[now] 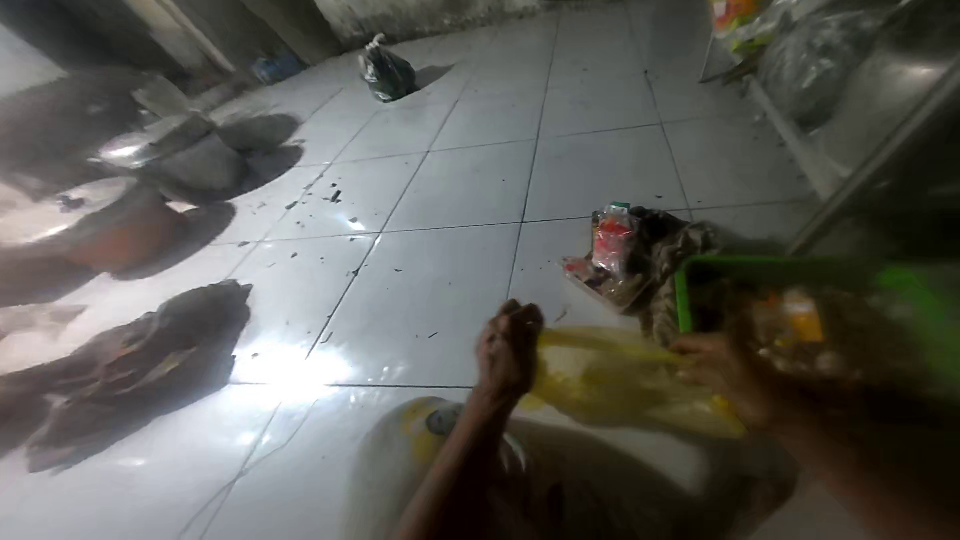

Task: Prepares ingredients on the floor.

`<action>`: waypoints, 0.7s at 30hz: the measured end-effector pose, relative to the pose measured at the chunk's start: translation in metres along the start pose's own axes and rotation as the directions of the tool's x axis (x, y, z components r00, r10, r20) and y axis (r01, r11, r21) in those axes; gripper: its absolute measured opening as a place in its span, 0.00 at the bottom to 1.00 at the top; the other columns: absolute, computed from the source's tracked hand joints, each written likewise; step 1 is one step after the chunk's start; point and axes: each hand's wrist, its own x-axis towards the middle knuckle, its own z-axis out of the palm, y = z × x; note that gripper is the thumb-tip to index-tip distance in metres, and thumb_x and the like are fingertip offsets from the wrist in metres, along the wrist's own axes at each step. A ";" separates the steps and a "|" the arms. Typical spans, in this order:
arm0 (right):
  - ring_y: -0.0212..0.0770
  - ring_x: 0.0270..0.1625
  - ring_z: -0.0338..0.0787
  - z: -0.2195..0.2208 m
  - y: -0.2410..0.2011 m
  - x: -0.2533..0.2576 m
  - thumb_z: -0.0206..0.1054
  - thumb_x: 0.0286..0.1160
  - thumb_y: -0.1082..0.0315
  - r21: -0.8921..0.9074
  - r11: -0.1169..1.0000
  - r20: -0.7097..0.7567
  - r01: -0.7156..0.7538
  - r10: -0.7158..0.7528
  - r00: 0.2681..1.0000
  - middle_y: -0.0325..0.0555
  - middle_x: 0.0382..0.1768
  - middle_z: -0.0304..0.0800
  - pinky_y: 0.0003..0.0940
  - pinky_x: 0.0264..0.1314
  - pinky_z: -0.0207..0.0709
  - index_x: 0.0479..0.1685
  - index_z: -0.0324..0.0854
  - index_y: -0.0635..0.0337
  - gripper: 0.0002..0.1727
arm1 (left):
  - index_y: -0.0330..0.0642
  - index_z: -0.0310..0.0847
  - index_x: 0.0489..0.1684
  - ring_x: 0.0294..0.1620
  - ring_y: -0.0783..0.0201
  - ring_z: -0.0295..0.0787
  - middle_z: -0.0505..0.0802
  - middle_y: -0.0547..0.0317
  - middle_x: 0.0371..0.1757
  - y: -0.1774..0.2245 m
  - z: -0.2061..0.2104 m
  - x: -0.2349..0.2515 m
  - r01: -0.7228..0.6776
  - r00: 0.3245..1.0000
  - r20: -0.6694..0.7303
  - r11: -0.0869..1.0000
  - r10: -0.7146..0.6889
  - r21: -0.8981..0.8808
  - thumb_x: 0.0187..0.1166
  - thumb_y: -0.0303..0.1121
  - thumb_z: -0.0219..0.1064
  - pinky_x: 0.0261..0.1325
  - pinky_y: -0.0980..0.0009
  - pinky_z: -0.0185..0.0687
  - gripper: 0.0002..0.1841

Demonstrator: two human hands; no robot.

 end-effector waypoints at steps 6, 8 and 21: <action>0.53 0.60 0.88 0.007 -0.011 0.008 0.64 0.85 0.68 -0.309 0.938 0.314 -0.155 0.254 0.915 0.59 0.57 0.89 0.53 0.67 0.77 0.64 0.85 0.62 0.15 | 0.33 0.83 0.39 0.39 0.51 0.84 0.86 0.46 0.39 -0.007 -0.011 0.002 0.051 0.997 -0.055 0.998 -0.054 -0.045 0.83 0.21 0.61 0.42 0.50 0.80 0.06; 0.52 0.60 0.87 0.001 -0.005 0.006 0.65 0.85 0.66 -0.299 0.952 0.328 -0.056 0.158 0.931 0.58 0.58 0.89 0.53 0.67 0.77 0.65 0.85 0.61 0.15 | 0.33 0.82 0.40 0.28 0.56 0.81 0.85 0.49 0.30 -0.003 -0.010 0.003 0.031 0.999 -0.012 0.997 -0.032 -0.077 0.83 0.21 0.59 0.32 0.56 0.77 0.06; 0.75 0.72 0.78 -0.104 0.100 0.047 0.68 0.81 0.72 -0.221 0.862 -0.499 -0.457 0.303 0.812 0.76 0.68 0.79 0.75 0.73 0.66 0.74 0.74 0.70 0.24 | 0.38 0.83 0.35 0.25 0.68 0.78 0.83 0.61 0.26 -0.007 0.001 0.010 -0.052 0.997 0.062 0.999 0.053 -0.014 0.78 0.21 0.62 0.30 0.68 0.74 0.05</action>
